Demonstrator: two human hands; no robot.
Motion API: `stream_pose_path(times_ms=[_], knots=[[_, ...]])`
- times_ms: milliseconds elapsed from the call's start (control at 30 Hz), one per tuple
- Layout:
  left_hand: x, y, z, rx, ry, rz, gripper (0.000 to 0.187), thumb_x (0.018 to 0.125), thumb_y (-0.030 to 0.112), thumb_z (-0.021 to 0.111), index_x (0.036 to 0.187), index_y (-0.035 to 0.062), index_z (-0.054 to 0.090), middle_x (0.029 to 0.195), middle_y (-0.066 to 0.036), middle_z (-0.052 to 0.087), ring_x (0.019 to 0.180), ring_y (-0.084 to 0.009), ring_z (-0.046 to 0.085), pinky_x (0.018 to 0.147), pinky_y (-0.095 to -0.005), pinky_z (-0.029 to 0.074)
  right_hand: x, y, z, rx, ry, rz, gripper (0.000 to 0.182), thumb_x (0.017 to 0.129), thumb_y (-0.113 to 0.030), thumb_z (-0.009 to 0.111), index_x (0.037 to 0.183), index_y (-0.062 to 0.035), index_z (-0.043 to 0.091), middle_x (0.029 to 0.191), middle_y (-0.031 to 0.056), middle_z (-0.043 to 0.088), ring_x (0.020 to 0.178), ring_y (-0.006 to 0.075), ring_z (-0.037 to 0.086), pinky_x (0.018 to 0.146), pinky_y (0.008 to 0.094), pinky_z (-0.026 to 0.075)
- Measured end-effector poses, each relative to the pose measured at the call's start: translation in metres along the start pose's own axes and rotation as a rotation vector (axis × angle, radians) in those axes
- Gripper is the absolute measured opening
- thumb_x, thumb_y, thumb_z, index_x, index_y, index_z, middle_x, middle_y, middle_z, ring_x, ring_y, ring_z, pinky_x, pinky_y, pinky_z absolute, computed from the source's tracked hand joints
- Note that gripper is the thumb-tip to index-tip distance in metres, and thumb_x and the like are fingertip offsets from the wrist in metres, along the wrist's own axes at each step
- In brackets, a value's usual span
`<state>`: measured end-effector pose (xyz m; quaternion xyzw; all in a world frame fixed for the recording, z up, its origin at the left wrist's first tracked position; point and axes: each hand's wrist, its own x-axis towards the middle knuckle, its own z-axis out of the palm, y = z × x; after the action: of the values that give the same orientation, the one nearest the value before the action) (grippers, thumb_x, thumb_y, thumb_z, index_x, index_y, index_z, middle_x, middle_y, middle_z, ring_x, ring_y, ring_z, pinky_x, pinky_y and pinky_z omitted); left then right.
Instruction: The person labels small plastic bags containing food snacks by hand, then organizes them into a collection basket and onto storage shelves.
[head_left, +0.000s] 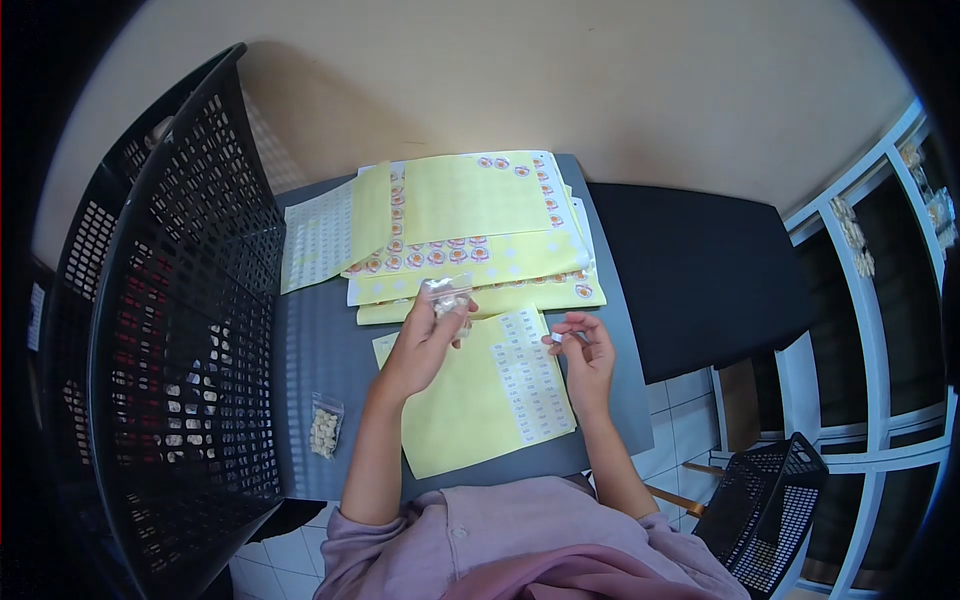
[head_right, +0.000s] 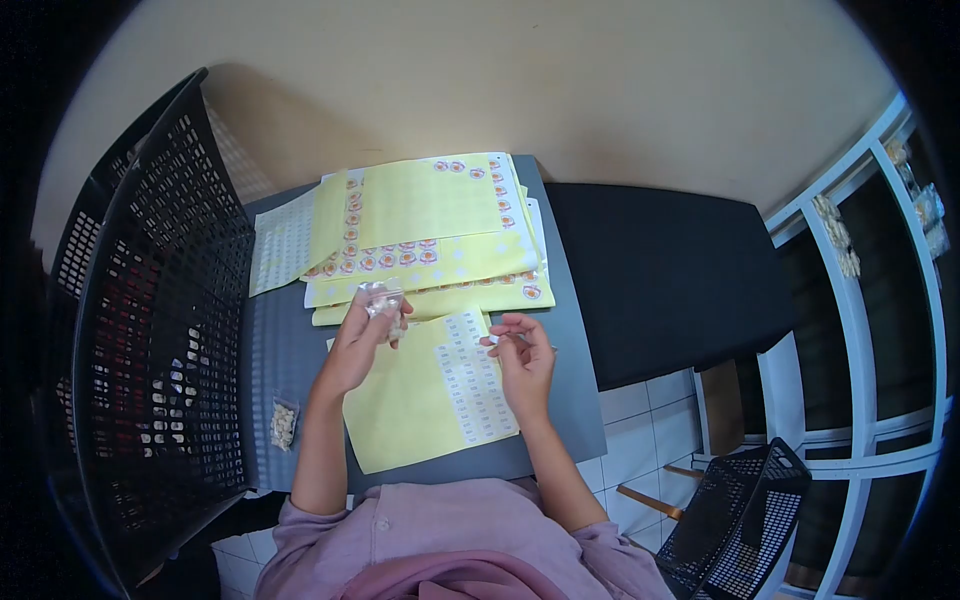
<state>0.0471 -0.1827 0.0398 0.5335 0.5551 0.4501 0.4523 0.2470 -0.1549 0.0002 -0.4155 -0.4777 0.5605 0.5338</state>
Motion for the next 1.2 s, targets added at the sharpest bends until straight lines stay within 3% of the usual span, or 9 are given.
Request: stream_pose_path(times_ms=[67,267,400,567,667,767,1000,1200], knots=[[-0.004,-0.016,0.001,-0.483,0.041,-0.043,0.022,0.087,0.012,0.044,0.108,0.0042,0.04,0.093,-0.006,0.05,0.085,-0.0133,0.053,0.067,-0.0277,0.044,0.004,-0.001,0.0,0.022,0.048,-0.008,0.017,0.079,0.005,0.046,0.096,0.0008,0.047,0.084,0.0061,0.053,0.081,0.0136,0.057,0.064,0.0205,0.045],[-0.008,-0.023,0.011,-0.484,0.104,-0.051,0.025,0.088,0.012,0.043,0.109,-0.0001,0.041,0.097,-0.009,0.05,0.086,-0.0167,0.057,0.065,-0.027,0.049,0.004,-0.005,0.011,0.074,0.018,-0.012,0.022,0.074,0.007,0.056,0.094,0.0,0.047,0.086,0.006,0.053,0.078,0.0099,0.054,0.069,0.0198,0.045],[-0.005,-0.027,0.016,-0.414,0.145,-0.01,0.026,0.088,0.012,0.042,0.111,-0.0004,0.041,0.099,-0.01,0.05,0.086,-0.0169,0.057,0.064,-0.0262,0.05,0.003,-0.007,0.023,0.087,-0.044,-0.027,0.023,0.074,0.008,0.056,0.094,-0.0006,0.048,0.084,0.0046,0.053,0.08,0.011,0.054,0.07,0.0207,0.046],[-0.005,-0.03,0.017,-0.693,0.099,-0.075,0.03,0.086,0.006,0.046,0.115,0.0004,0.041,0.104,-0.009,0.051,0.093,-0.0163,0.054,0.074,-0.028,0.048,0.005,-0.015,0.042,0.104,-0.041,0.014,0.019,0.074,0.005,0.06,0.09,0.001,0.051,0.084,0.0055,0.057,0.078,0.0093,0.055,0.07,0.0201,0.045],[-0.007,-0.028,0.022,-0.554,0.115,0.03,0.033,0.083,0.001,0.048,0.115,0.0003,0.041,0.108,-0.008,0.048,0.099,-0.015,0.05,0.079,-0.0279,0.046,0.009,-0.014,0.058,0.127,-0.041,-0.07,0.017,0.074,0.005,0.059,0.089,0.0006,0.052,0.084,0.0053,0.058,0.079,0.0095,0.056,0.07,0.0205,0.044],[-0.008,-0.022,0.026,-0.404,0.147,0.095,0.033,0.082,0.0,0.05,0.113,-0.0013,0.039,0.106,-0.01,0.05,0.095,-0.0165,0.054,0.081,-0.0263,0.045,0.01,-0.018,0.072,0.09,-0.011,-0.071,0.019,0.073,0.006,0.06,0.09,0.0006,0.052,0.085,0.0055,0.058,0.078,0.0099,0.057,0.068,0.0207,0.045],[-0.007,-0.024,0.028,-0.45,0.228,0.073,0.033,0.079,-0.003,0.053,0.11,-0.0015,0.04,0.106,-0.01,0.05,0.094,-0.0155,0.054,0.077,-0.0244,0.045,0.006,-0.015,0.087,0.018,0.062,-0.224,0.025,0.069,0.008,0.062,0.09,0.0029,0.051,0.093,0.0101,0.055,0.077,0.018,0.062,0.064,0.0219,0.048],[-0.006,-0.025,0.027,-0.367,0.249,0.125,0.035,0.078,-0.005,0.052,0.11,-0.0021,0.039,0.109,-0.012,0.048,0.094,-0.016,0.054,0.078,-0.0243,0.046,0.006,-0.008,0.09,-0.14,0.054,-0.346,0.025,0.067,0.01,0.063,0.087,0.0038,0.049,0.096,0.0125,0.054,0.078,0.0177,0.061,0.066,0.0233,0.051]])
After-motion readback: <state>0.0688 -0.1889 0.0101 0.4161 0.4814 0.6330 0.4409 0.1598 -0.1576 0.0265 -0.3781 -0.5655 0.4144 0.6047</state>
